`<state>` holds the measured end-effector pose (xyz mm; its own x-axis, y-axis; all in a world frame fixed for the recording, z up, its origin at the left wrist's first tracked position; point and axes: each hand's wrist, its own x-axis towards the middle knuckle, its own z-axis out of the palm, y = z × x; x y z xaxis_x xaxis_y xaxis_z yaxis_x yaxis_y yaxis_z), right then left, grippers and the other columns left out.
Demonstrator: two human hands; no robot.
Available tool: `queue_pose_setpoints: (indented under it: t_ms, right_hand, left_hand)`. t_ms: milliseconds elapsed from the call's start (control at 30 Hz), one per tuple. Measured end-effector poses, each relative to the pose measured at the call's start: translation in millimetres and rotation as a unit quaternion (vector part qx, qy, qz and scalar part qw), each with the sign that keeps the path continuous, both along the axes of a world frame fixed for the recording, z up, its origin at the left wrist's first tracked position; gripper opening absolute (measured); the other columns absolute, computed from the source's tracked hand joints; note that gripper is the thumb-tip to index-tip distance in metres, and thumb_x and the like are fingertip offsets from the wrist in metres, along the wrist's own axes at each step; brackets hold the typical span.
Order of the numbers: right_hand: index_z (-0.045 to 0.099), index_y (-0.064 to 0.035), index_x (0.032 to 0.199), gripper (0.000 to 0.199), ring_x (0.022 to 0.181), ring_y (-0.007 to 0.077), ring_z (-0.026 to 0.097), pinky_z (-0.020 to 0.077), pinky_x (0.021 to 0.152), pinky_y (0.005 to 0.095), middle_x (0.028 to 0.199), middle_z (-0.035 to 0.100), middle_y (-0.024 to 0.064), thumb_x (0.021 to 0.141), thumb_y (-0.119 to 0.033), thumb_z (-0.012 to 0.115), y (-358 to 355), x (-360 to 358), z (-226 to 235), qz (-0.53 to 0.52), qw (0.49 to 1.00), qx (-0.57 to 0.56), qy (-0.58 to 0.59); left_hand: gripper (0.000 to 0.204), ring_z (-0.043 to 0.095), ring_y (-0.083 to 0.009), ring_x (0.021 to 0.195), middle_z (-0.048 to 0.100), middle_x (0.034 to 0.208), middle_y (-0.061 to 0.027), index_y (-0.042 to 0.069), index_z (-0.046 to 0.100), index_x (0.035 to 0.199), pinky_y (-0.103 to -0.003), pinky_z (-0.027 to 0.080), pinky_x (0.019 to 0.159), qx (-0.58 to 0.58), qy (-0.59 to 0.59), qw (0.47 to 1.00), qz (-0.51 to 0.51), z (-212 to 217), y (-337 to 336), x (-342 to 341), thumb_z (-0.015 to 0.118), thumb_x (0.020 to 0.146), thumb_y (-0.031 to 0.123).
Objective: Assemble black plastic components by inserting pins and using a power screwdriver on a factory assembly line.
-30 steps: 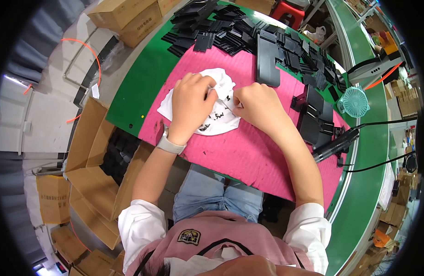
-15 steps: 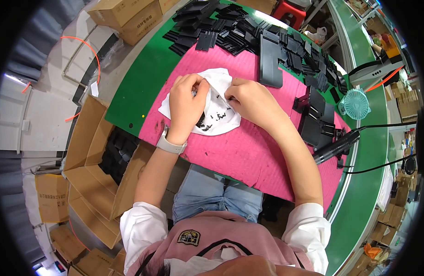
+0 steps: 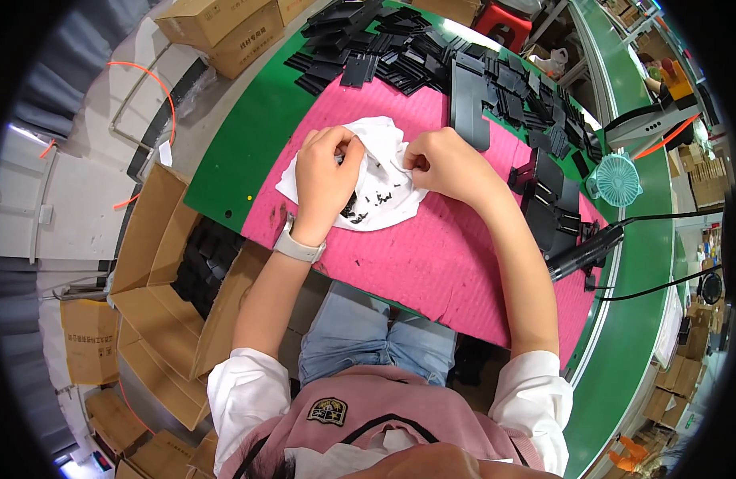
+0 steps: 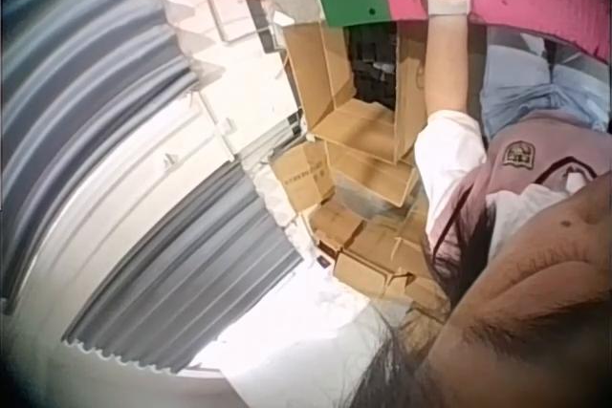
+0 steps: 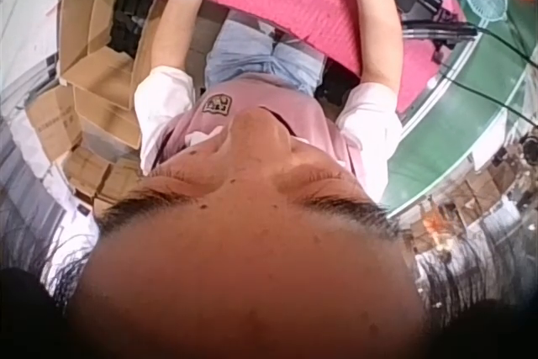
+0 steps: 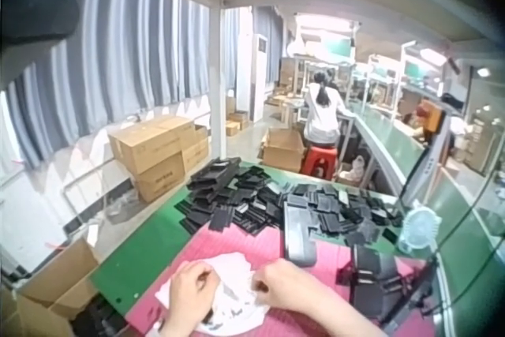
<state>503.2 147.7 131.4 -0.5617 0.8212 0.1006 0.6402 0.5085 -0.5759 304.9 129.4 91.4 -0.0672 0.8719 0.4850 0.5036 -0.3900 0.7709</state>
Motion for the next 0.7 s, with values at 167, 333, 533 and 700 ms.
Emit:
queue_pose_setpoints:
  t_ms: [167, 333, 533, 700]
  right_hand:
    - [0.066, 0.0042, 0.076, 0.015, 0.065, 0.0317, 0.063, 0.0505, 0.062, 0.0358, 0.071, 0.063, 0.0195, 0.061, 0.003, 0.064, 0.7, 11.0, 10.4, -0.007, 0.995, 0.014, -0.102]
    - [0.067, 0.0036, 0.077, 0.015, 0.068, 0.0317, 0.064, 0.051, 0.064, 0.0364, 0.072, 0.064, 0.0185, 0.063, 0.002, 0.064, 5.5, 25.2, 11.4, 0.009, 0.991, 0.026, -0.128]
    - [0.068, 0.0025, 0.075, 0.013, 0.069, 0.0317, 0.064, 0.0516, 0.065, 0.037, 0.072, 0.065, 0.0183, 0.063, 0.0, 0.064, 7.9, 31.6, 9.2, 0.008, 0.993, 0.029, -0.112]
    - [0.068, 0.002, 0.077, 0.012, 0.068, 0.0301, 0.066, 0.0521, 0.064, 0.037, 0.072, 0.066, 0.0171, 0.066, 0.0, 0.064, 8.9, 33.1, 19.5, 0.019, 0.996, 0.066, -0.05]
  left_hand:
    - [0.01, 0.055, -0.0259, 0.07, 0.061, 0.07, -0.0095, 0.0, 0.06, 0.074, -0.036, 0.043, 0.065, -0.003, 0.001, 1.0, 0.001, -0.6, 0.2, 0.4, 0.063, 0.079, 0.008]
    - [0.01, 0.055, -0.0254, 0.069, 0.062, 0.071, -0.0091, 0.0, 0.06, 0.073, -0.036, 0.043, 0.064, 0.004, -0.005, 1.0, -0.006, -0.3, -0.8, 0.9, 0.063, 0.078, 0.007]
    - [0.009, 0.055, -0.0248, 0.069, 0.062, 0.071, -0.0087, 0.0, 0.059, 0.073, -0.036, 0.043, 0.064, 0.0, -0.011, 1.0, -0.01, -0.4, -2.1, 1.4, 0.063, 0.078, 0.007]
    - [0.008, 0.055, -0.025, 0.07, 0.061, 0.07, -0.0085, 0.0, 0.059, 0.072, -0.036, 0.043, 0.064, 0.015, -0.009, 1.0, -0.02, 0.3, -1.1, -0.1, 0.064, 0.076, 0.006]
